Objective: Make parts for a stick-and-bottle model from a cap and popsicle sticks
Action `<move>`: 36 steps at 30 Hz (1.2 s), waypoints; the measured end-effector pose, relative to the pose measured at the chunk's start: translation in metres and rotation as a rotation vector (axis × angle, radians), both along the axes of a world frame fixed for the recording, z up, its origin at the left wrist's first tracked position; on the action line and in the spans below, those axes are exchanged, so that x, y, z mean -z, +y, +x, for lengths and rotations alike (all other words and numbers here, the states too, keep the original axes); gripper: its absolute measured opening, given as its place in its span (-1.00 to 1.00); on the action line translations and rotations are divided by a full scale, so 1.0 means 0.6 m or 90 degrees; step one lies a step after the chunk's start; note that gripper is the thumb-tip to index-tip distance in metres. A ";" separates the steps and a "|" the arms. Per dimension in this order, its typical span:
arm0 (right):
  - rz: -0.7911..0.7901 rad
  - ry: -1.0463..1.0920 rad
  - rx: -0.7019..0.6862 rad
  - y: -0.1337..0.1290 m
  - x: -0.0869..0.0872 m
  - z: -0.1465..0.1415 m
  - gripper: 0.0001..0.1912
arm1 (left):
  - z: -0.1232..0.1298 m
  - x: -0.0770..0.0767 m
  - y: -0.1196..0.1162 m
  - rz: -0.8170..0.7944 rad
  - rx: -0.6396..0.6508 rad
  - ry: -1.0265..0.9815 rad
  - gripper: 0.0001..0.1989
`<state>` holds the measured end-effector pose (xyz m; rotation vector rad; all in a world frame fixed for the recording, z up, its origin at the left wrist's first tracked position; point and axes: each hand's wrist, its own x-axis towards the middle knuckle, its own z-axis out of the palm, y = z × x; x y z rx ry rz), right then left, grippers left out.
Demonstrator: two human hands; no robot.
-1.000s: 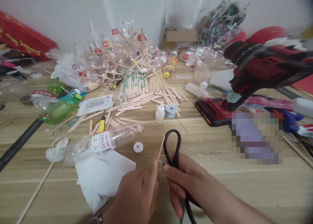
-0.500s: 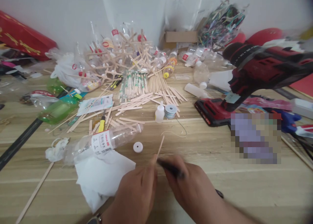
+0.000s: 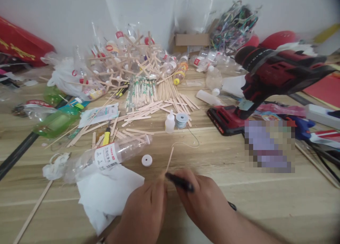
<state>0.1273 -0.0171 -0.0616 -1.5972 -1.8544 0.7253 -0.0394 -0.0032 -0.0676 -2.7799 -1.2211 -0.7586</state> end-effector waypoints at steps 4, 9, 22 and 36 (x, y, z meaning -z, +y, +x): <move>-0.190 0.176 -0.028 -0.001 -0.003 -0.003 -0.85 | 0.001 0.001 0.002 0.015 0.017 -0.010 -0.68; -0.030 0.031 0.023 0.002 -0.002 -0.003 -0.87 | 0.001 0.003 0.000 -0.015 0.004 -0.006 -0.70; -0.260 0.225 -0.035 0.001 -0.009 -0.001 -0.83 | 0.002 -0.002 -0.002 0.031 0.015 0.007 -0.70; -0.140 0.121 -0.006 0.002 -0.016 0.002 -0.84 | 0.003 -0.003 0.000 0.024 0.018 -0.016 -0.72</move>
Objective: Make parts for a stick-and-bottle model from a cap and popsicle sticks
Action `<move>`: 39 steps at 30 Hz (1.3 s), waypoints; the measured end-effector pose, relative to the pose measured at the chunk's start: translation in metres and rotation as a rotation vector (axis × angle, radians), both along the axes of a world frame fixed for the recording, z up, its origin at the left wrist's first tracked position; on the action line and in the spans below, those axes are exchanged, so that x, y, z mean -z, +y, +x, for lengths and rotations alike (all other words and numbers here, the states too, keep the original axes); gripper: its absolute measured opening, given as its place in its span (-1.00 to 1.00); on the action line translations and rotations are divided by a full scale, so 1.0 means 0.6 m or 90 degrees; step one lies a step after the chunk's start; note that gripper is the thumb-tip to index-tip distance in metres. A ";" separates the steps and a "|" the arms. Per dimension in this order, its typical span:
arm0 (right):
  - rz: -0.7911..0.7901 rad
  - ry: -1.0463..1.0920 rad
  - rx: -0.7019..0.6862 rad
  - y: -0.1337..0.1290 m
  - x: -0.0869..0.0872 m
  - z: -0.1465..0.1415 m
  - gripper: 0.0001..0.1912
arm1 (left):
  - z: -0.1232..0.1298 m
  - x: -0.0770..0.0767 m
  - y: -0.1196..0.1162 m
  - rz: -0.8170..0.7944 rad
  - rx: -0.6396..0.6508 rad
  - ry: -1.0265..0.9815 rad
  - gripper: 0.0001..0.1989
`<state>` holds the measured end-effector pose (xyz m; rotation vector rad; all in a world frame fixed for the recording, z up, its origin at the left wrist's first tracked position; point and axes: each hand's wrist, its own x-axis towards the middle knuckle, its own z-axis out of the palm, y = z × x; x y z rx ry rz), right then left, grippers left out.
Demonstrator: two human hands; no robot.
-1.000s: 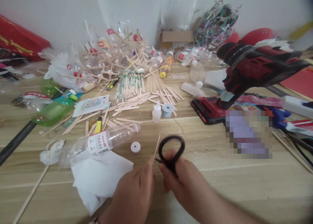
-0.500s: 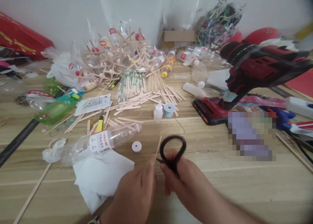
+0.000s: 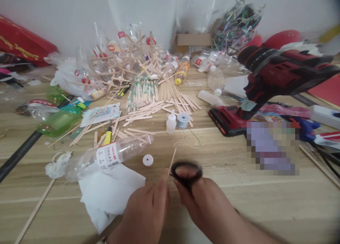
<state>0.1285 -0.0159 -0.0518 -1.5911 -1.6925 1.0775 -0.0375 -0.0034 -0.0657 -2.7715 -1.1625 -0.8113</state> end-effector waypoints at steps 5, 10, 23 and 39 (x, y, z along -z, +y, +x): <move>-0.118 0.079 -0.033 0.001 -0.002 -0.002 -0.82 | 0.001 -0.004 0.000 -0.011 0.012 0.017 -0.71; 0.022 -0.029 -0.009 0.001 0.000 0.000 -0.84 | -0.001 0.003 0.000 -0.003 0.001 0.004 -0.71; 0.094 -0.097 0.011 0.000 0.006 0.003 -0.87 | 0.000 -0.001 0.000 -0.032 -0.001 0.015 -0.72; -0.113 0.128 -0.055 0.001 -0.003 0.002 -0.82 | 0.000 0.001 -0.003 -0.021 0.024 -0.039 -0.71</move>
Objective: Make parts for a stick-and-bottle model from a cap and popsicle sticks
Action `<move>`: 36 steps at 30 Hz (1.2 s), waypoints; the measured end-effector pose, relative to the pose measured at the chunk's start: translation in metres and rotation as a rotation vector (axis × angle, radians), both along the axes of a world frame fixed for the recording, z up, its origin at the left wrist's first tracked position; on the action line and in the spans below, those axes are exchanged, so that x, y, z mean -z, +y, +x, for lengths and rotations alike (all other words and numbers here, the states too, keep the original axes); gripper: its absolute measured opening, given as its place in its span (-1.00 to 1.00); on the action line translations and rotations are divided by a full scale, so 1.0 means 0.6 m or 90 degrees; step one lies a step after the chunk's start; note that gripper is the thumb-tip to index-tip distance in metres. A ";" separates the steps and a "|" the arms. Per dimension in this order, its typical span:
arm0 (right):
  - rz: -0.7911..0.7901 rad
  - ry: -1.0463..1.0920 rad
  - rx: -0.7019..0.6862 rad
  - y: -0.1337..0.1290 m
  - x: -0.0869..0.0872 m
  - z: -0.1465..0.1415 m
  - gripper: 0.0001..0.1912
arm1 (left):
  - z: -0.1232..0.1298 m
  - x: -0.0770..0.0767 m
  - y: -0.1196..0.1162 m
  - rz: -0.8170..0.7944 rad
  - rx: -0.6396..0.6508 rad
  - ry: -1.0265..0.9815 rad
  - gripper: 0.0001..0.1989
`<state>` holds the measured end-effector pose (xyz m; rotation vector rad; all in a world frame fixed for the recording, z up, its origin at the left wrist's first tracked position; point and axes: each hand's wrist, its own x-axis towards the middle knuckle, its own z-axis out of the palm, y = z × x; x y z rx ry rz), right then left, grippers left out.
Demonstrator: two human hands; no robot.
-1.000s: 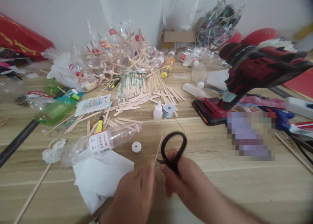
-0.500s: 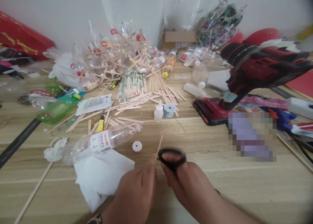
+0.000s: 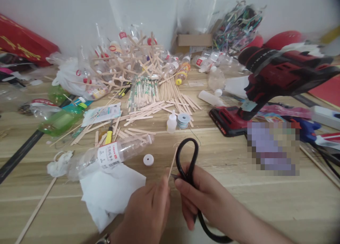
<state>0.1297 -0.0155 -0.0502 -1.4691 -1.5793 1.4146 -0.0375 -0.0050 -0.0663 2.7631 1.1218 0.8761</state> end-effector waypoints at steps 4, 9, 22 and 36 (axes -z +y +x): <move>0.328 -0.223 0.050 -0.002 0.008 0.001 -0.83 | 0.001 0.003 0.000 -0.029 -0.034 0.012 -0.71; -0.002 0.000 0.024 0.001 -0.001 -0.002 -0.82 | 0.001 0.000 0.003 0.009 -0.002 0.010 -0.72; 0.276 -0.188 0.055 0.002 0.007 0.003 -0.83 | -0.006 -0.012 0.005 -0.165 0.002 -0.100 -0.67; 0.515 -0.223 0.055 -0.012 0.005 0.005 -0.86 | -0.005 -0.032 0.013 -1.085 0.085 -0.589 -0.57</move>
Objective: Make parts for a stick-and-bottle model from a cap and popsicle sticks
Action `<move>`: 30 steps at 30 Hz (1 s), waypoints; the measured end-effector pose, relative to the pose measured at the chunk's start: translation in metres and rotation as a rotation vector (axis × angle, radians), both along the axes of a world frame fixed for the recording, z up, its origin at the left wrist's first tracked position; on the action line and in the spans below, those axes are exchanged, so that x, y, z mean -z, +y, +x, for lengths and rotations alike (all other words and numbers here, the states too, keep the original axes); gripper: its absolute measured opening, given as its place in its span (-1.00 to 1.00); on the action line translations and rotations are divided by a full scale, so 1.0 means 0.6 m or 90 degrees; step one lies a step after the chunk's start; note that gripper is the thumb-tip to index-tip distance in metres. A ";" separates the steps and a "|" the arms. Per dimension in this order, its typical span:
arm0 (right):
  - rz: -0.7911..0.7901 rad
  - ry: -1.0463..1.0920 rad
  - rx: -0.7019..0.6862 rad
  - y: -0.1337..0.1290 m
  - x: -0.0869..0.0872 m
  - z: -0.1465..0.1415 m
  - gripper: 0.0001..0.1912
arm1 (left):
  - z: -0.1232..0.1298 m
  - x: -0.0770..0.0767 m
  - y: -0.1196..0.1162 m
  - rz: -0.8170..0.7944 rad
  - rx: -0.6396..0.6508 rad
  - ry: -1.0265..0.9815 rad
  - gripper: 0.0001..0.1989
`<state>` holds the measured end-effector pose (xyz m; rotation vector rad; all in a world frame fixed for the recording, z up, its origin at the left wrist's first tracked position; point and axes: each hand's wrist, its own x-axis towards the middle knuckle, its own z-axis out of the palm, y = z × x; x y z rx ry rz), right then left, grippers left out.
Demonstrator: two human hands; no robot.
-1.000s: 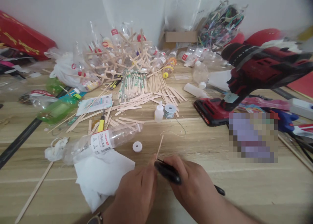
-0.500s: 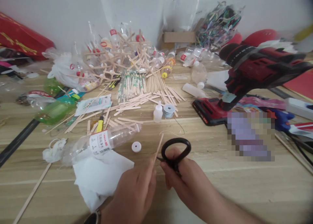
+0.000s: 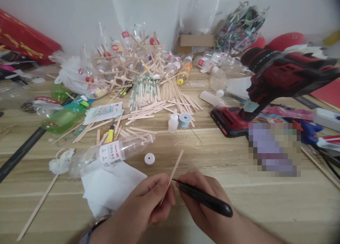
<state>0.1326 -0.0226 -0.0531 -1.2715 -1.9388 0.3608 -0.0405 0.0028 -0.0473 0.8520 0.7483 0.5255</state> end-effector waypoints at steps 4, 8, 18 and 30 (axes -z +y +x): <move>-0.153 0.124 -0.059 -0.001 -0.005 -0.004 -0.89 | -0.003 0.003 0.005 -0.023 0.023 -0.026 -0.52; -0.421 0.284 -0.141 0.003 -0.012 -0.007 -0.83 | -0.005 0.009 0.010 0.076 0.020 0.025 -0.48; -0.430 0.303 -0.137 0.006 -0.008 -0.004 -0.84 | -0.008 0.014 0.007 0.063 0.040 0.034 -0.49; -0.125 0.021 -0.037 0.006 0.003 -0.001 -0.83 | 0.005 0.023 0.002 -0.079 -0.043 -0.104 -0.58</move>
